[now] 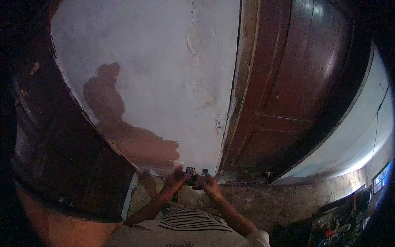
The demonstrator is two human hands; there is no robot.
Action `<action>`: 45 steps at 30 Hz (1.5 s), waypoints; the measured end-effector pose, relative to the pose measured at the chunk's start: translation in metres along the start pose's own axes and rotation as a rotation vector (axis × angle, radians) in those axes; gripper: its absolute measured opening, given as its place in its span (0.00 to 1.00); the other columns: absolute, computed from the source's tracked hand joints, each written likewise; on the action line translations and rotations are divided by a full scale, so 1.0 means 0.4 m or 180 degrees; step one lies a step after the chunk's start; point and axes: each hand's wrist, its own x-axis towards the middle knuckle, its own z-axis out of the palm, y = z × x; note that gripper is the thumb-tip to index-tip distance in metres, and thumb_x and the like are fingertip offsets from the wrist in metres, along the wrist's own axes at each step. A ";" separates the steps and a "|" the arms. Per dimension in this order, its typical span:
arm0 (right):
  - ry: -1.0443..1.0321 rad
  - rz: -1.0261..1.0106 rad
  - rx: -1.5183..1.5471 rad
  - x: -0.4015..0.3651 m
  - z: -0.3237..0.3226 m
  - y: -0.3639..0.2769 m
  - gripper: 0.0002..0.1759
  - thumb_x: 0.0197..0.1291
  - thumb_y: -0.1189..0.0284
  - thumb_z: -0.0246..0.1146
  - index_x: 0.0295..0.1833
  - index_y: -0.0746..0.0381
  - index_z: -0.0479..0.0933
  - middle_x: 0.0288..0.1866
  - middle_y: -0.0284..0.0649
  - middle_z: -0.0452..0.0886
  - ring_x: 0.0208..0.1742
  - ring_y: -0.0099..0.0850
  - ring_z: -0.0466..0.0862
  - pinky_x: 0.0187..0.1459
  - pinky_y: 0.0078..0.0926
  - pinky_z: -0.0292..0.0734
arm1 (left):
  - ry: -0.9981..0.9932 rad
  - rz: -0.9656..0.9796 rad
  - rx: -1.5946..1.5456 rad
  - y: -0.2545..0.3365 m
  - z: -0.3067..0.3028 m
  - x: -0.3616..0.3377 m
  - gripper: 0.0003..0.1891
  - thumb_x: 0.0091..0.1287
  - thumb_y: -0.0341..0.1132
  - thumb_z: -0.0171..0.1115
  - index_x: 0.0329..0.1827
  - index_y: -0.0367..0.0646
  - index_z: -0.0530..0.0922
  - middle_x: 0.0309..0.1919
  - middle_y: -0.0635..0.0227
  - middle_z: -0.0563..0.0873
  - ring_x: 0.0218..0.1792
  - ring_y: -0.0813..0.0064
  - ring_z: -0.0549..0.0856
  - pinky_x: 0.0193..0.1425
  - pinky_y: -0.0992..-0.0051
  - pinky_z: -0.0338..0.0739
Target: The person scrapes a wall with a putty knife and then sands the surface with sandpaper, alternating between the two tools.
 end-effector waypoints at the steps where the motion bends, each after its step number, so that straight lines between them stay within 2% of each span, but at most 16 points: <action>1: 0.0275 0.0001 -0.0044 -0.009 0.004 0.018 0.35 0.67 0.51 0.66 0.67 0.68 0.68 0.57 0.51 0.80 0.57 0.39 0.81 0.56 0.41 0.80 | 0.0005 -0.0010 0.0003 -0.010 0.022 0.003 0.20 0.72 0.50 0.65 0.51 0.41 0.82 0.26 0.72 0.79 0.25 0.80 0.76 0.31 0.71 0.71; 4: 0.0358 -0.0155 0.0415 -0.006 -0.005 0.078 0.34 0.68 0.52 0.66 0.64 0.69 0.69 0.56 0.48 0.81 0.56 0.39 0.82 0.53 0.39 0.82 | -0.0003 0.0545 0.0025 -0.017 0.063 0.010 0.18 0.71 0.49 0.68 0.46 0.42 0.83 0.26 0.74 0.79 0.22 0.81 0.74 0.29 0.73 0.70; 6: 0.0159 -0.0311 0.0918 -0.005 -0.010 0.083 0.33 0.69 0.54 0.65 0.65 0.70 0.69 0.55 0.46 0.82 0.55 0.39 0.83 0.52 0.37 0.83 | 0.0045 0.0395 -0.0799 0.004 0.071 -0.002 0.17 0.70 0.47 0.69 0.45 0.41 0.82 0.25 0.75 0.79 0.19 0.83 0.72 0.26 0.75 0.67; 8: -0.0162 -0.0220 0.1537 -0.018 0.004 0.017 0.27 0.72 0.58 0.62 0.65 0.68 0.70 0.56 0.44 0.82 0.55 0.38 0.83 0.50 0.38 0.84 | 0.0083 0.0228 -0.0724 0.028 0.067 -0.012 0.17 0.70 0.47 0.69 0.44 0.41 0.82 0.24 0.74 0.78 0.19 0.83 0.72 0.26 0.74 0.67; 11: 0.0135 0.0025 0.1806 -0.010 0.022 0.004 0.22 0.73 0.61 0.62 0.62 0.66 0.71 0.56 0.43 0.81 0.55 0.36 0.82 0.53 0.38 0.83 | 0.0138 0.0146 -0.0828 0.059 0.072 -0.022 0.16 0.69 0.47 0.70 0.43 0.41 0.81 0.24 0.74 0.77 0.20 0.83 0.72 0.25 0.74 0.66; 12: 0.0134 0.0034 0.1792 0.024 0.029 0.090 0.22 0.73 0.61 0.62 0.62 0.66 0.71 0.56 0.43 0.81 0.55 0.36 0.82 0.53 0.38 0.83 | 0.0152 0.0225 -0.1003 0.062 0.075 -0.023 0.16 0.69 0.47 0.70 0.43 0.42 0.81 0.23 0.74 0.76 0.20 0.84 0.72 0.25 0.74 0.65; 13: 0.0517 -0.0833 0.1105 0.085 0.034 0.253 0.20 0.72 0.62 0.62 0.60 0.65 0.73 0.57 0.42 0.80 0.55 0.36 0.81 0.56 0.37 0.81 | 0.0154 0.0220 -0.1022 0.059 0.072 -0.023 0.16 0.69 0.47 0.70 0.43 0.42 0.81 0.23 0.74 0.76 0.20 0.84 0.72 0.25 0.74 0.65; 15: 0.0877 -0.1667 0.0368 0.107 0.040 0.320 0.18 0.72 0.63 0.63 0.57 0.64 0.75 0.58 0.41 0.80 0.56 0.35 0.81 0.58 0.35 0.79 | 0.0213 0.0073 -0.1134 0.046 0.066 -0.020 0.17 0.69 0.49 0.70 0.41 0.43 0.80 0.22 0.75 0.74 0.21 0.84 0.71 0.25 0.74 0.64; 18: -0.0052 -0.0612 0.2057 0.046 0.066 0.104 0.21 0.70 0.62 0.66 0.60 0.63 0.73 0.59 0.40 0.79 0.57 0.34 0.78 0.62 0.32 0.73 | 0.0552 -0.0006 -0.1239 0.070 0.075 -0.024 0.18 0.70 0.51 0.69 0.39 0.44 0.80 0.21 0.76 0.72 0.20 0.84 0.70 0.25 0.74 0.63; 20: 0.0584 0.0300 0.1741 0.021 0.107 -0.049 0.23 0.69 0.61 0.68 0.58 0.65 0.72 0.57 0.41 0.79 0.56 0.32 0.78 0.60 0.32 0.73 | 0.0505 0.0153 -0.1411 0.014 0.070 0.004 0.19 0.70 0.52 0.68 0.38 0.44 0.79 0.21 0.75 0.72 0.19 0.83 0.69 0.25 0.73 0.62; 21: 0.0601 0.0309 0.1713 0.056 0.096 0.000 0.23 0.69 0.61 0.68 0.58 0.65 0.72 0.57 0.41 0.79 0.56 0.32 0.78 0.60 0.32 0.73 | 0.0481 0.0240 -0.1493 0.009 0.064 0.003 0.19 0.70 0.53 0.67 0.38 0.44 0.79 0.21 0.75 0.72 0.19 0.83 0.69 0.26 0.73 0.62; 24: 0.0408 -0.0260 0.0900 0.137 0.065 0.065 0.20 0.73 0.60 0.62 0.53 0.68 0.79 0.49 0.39 0.84 0.49 0.26 0.80 0.54 0.29 0.74 | 0.0562 0.0065 -0.1539 0.042 0.042 -0.027 0.18 0.72 0.52 0.65 0.36 0.45 0.79 0.21 0.74 0.73 0.18 0.81 0.69 0.24 0.72 0.62; 26: 0.0850 -0.0415 0.0176 0.098 0.081 -0.162 0.21 0.72 0.59 0.63 0.53 0.68 0.78 0.47 0.38 0.84 0.47 0.25 0.79 0.51 0.29 0.74 | 0.0627 0.0226 -0.1560 0.016 0.011 -0.017 0.17 0.72 0.50 0.65 0.35 0.45 0.78 0.20 0.74 0.73 0.18 0.81 0.69 0.24 0.71 0.62; 35: 0.0036 -0.1323 0.2012 0.182 0.038 -0.463 0.19 0.73 0.65 0.62 0.59 0.69 0.75 0.54 0.45 0.84 0.53 0.36 0.85 0.56 0.36 0.81 | 0.1111 0.0090 -0.1452 -0.033 -0.072 -0.036 0.15 0.72 0.44 0.67 0.29 0.47 0.77 0.17 0.73 0.74 0.15 0.80 0.70 0.21 0.72 0.65; 41: 0.0081 -0.1496 0.2096 0.218 0.037 -0.488 0.16 0.74 0.67 0.60 0.59 0.67 0.75 0.53 0.42 0.84 0.50 0.34 0.86 0.50 0.35 0.83 | 0.1164 -0.0002 -0.1598 -0.093 -0.108 -0.026 0.19 0.72 0.49 0.64 0.26 0.47 0.76 0.16 0.73 0.73 0.13 0.79 0.70 0.18 0.70 0.65; 45: 0.0289 -0.1658 0.1867 0.225 0.018 -0.509 0.15 0.74 0.70 0.59 0.57 0.70 0.78 0.53 0.44 0.85 0.53 0.39 0.86 0.55 0.38 0.81 | 0.1419 -0.0262 -0.1021 -0.085 -0.141 -0.039 0.17 0.72 0.48 0.65 0.30 0.47 0.77 0.21 0.74 0.75 0.18 0.80 0.72 0.23 0.72 0.65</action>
